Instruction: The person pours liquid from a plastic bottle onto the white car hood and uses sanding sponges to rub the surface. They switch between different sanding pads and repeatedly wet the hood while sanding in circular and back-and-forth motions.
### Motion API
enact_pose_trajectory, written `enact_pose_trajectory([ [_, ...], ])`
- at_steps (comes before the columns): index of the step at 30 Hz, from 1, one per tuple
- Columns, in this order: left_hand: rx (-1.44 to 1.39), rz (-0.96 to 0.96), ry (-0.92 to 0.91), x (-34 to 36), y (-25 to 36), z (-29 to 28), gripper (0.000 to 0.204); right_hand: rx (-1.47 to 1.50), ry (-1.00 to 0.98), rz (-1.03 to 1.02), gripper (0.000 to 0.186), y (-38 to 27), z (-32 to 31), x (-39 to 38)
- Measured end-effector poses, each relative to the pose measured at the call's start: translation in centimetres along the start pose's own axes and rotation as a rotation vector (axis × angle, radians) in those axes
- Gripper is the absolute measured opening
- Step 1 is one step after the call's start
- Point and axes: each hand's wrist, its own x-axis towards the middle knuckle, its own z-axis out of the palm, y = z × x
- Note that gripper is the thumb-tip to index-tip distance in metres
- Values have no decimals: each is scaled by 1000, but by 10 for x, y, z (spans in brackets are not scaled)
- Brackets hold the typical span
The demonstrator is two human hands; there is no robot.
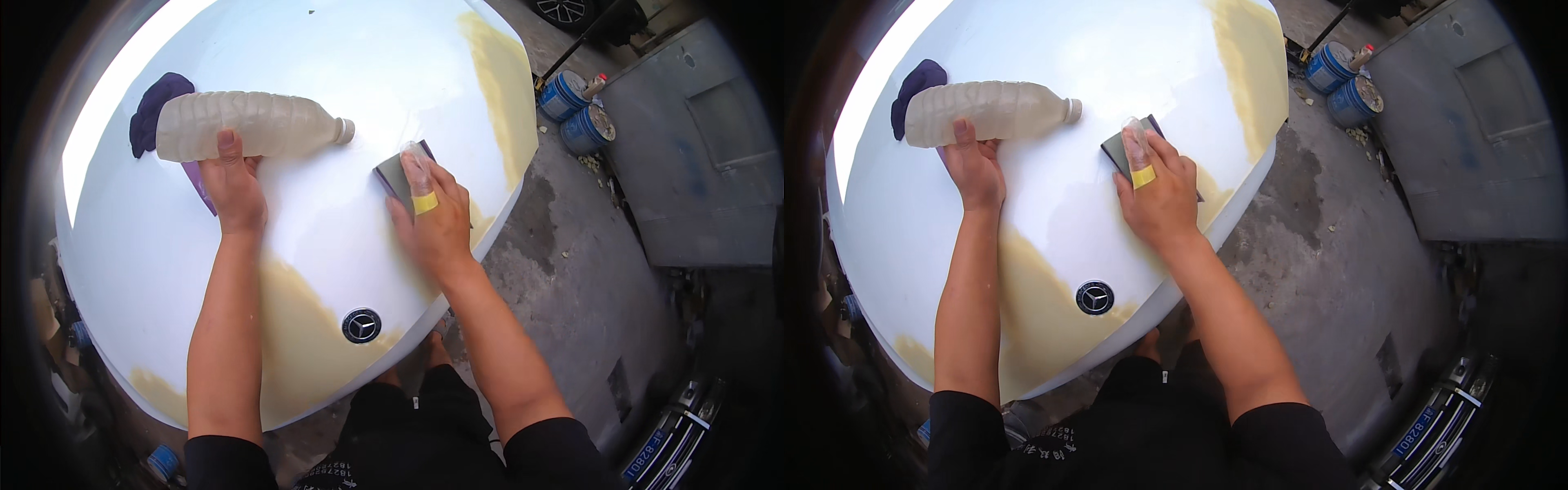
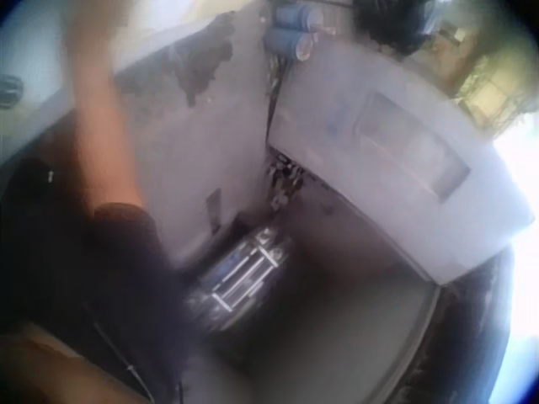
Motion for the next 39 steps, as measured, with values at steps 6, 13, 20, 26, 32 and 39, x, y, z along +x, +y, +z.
enact_pose_trajectory([
  [6, -31, 32, -46, 0, -6, 0, 60, 6, -11, 97, 62, 0, 8, 25],
  [13, -7, 50, -65, 1, 3, -5, 59, 26, 36, 11, 61, -13, 2, -5],
  [20, 12, 52, -81, 0, -4, -2, 61, -13, 61, 139, 59, -3, -7, -30],
  [26, 8, 55, -125, 2, 3, -7, 55, -38, 119, 180, 59, 4, -15, -45],
  [32, 66, 53, -105, 3, -5, 0, 63, -103, 168, 323, 55, 60, -20, -13],
  [39, 46, 69, -95, 3, 3, 0, 61, -51, 138, 220, 58, 4, -25, -88],
])
